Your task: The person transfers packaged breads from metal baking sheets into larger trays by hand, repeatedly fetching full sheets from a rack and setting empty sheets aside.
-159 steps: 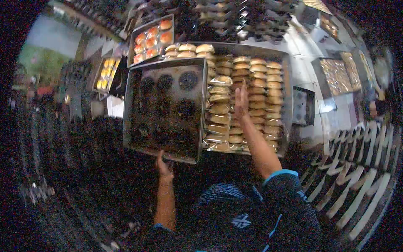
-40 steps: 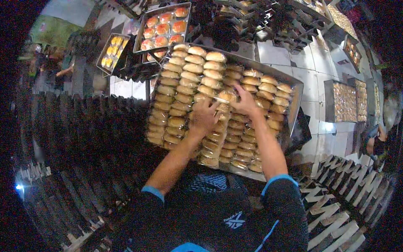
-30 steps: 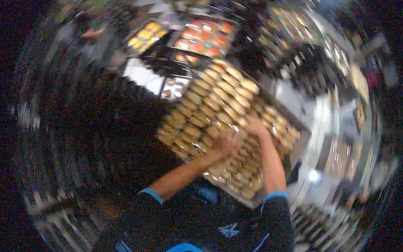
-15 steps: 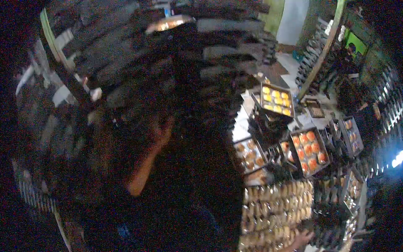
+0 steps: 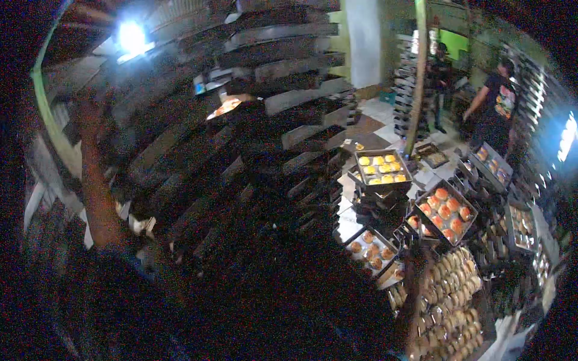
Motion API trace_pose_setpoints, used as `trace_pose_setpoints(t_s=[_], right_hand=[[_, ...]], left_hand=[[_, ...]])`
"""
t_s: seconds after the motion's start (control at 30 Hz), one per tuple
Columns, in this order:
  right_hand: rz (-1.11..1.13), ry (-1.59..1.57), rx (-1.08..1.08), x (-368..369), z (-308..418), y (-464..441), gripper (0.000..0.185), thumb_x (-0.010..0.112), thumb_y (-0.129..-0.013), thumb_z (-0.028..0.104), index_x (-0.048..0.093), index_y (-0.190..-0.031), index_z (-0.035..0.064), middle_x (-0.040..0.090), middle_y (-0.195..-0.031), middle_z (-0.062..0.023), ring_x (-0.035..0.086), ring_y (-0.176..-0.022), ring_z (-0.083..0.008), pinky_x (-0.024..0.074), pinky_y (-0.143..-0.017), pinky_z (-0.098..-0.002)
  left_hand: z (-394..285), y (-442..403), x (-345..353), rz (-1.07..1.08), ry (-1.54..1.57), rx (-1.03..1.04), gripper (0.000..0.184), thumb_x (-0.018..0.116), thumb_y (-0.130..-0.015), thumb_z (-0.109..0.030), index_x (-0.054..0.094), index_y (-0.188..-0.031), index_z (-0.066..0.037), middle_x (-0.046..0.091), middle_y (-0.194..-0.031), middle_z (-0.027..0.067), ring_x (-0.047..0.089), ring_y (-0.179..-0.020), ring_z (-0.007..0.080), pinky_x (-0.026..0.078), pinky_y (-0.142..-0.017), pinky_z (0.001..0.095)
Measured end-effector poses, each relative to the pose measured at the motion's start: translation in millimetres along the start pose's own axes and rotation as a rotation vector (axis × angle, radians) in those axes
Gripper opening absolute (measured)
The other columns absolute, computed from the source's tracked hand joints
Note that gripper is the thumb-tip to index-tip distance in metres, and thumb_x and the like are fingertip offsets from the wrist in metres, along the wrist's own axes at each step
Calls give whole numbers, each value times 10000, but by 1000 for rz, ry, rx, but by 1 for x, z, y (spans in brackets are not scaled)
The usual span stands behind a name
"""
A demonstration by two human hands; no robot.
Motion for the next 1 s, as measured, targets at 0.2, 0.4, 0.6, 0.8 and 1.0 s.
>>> trace_pose_setpoints(t_s=[0.2, 0.4, 0.6, 0.8, 1.0], right_hand=[[131, -117, -126, -8, -15, 0, 229, 618, -785, 144, 603, -973, 14, 638, -847, -104, 589, -794, -203, 482, -717, -325], [391, -831, -132, -39, 120, -30, 571, 591, -819, 256, 418, -1295, -8, 574, -1115, -127, 577, -990, -233, 466, -864, -349], [712, -1541, 308, -107, 204, -7, 599, 567, -801, 362, 419, -1259, 6, 532, -1158, -168, 560, -975, -240, 474, -805, -337], [102, -932, 509, -183, 57, 45, 469, 495, -716, 133, 470, -1152, -39, 535, -1086, -153, 544, -841, -216, 471, -690, -308], [-190, -824, 301, -191, -4, 113, 901, 705, -703, 154, 172, -1419, 28, 342, -1366, -152, 383, -1218, -285, 393, -958, -353]], left_hand=[[-25, 11, -99, -304, 62, -352, 748, 723, -566, -662, 688, -932, -10, 654, -968, 188, 618, -931, 306, 462, -849, 401], [-85, 92, -194, -902, 323, 261, 736, 817, -462, -619, 690, -838, 1, 675, -823, 110, 626, -799, 310, 513, -700, 341], [-244, 236, -280, -886, 954, -3, 704, 741, -610, -580, 604, -1013, -19, 604, -1008, 109, 563, -935, 283, 453, -819, 362], [-408, 347, -312, -435, 1872, -270, 678, 665, -758, -540, 518, -1188, -38, 533, -1194, 109, 500, -1072, 257, 393, -938, 382], [-522, 477, -387, 1315, 2329, -1562, 403, 550, -880, -282, 457, -1204, -62, 509, -1130, 70, 477, -1060, 237, 382, -953, 385]])
Point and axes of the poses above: each hand's wrist, its own y-axis away from the middle knuckle, its own x-axis out of the palm, z = x × y, the point moved 2 cm from there along -y, towards the middle knuckle
